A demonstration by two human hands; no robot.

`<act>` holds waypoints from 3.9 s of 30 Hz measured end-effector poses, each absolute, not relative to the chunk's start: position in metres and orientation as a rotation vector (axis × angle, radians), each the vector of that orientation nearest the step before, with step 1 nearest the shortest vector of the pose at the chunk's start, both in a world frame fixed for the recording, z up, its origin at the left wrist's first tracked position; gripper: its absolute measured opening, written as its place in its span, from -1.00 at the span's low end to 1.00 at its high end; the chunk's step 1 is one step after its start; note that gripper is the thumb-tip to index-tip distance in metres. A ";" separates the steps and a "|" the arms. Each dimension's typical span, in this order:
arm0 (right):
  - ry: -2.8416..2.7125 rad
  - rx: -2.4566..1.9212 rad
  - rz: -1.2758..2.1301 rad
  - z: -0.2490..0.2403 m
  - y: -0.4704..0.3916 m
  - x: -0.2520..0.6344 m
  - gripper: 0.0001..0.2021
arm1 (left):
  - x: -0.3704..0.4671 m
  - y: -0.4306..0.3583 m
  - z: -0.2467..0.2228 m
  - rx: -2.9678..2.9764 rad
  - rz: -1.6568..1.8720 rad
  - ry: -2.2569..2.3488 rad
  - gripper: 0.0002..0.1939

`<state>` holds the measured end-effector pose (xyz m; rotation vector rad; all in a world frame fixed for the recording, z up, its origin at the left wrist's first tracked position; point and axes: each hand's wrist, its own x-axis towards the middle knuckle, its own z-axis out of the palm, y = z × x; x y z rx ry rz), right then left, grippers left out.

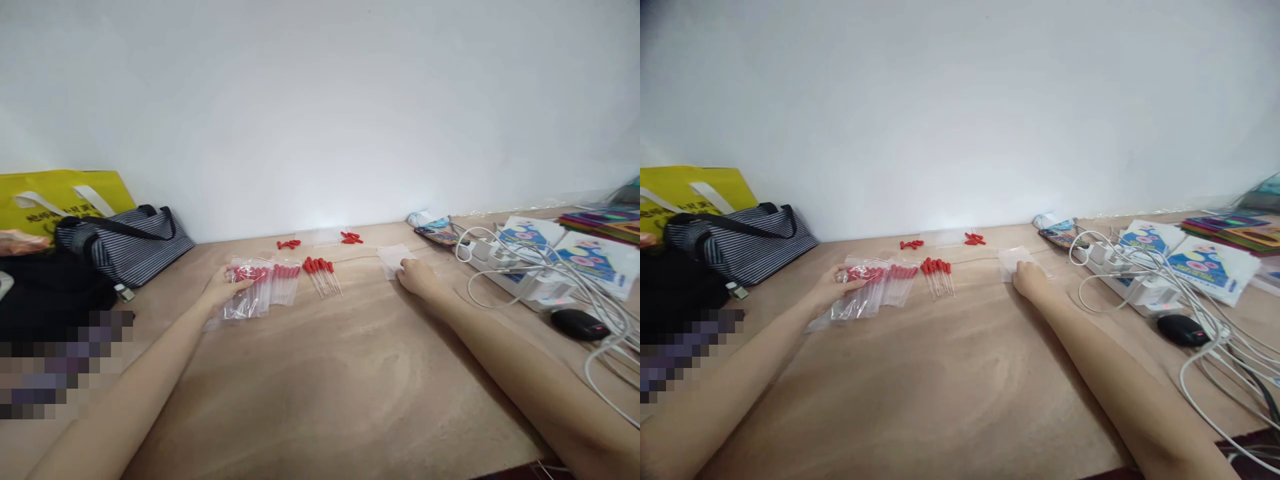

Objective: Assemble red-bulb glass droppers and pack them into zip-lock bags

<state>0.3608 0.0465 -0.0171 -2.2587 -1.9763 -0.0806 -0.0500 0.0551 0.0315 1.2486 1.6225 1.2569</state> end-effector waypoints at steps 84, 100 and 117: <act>-1.358 -1.580 0.998 -0.024 0.063 0.273 -0.78 | 0.136 0.075 -0.008 1.610 0.908 1.397 -0.53; -1.600 -1.769 0.564 -0.011 0.070 0.259 -0.79 | 0.011 -0.037 0.014 2.548 0.332 0.922 -0.57; -1.570 -1.506 0.896 0.008 0.054 0.271 -0.83 | 0.010 -0.042 0.002 2.607 0.341 1.084 -0.57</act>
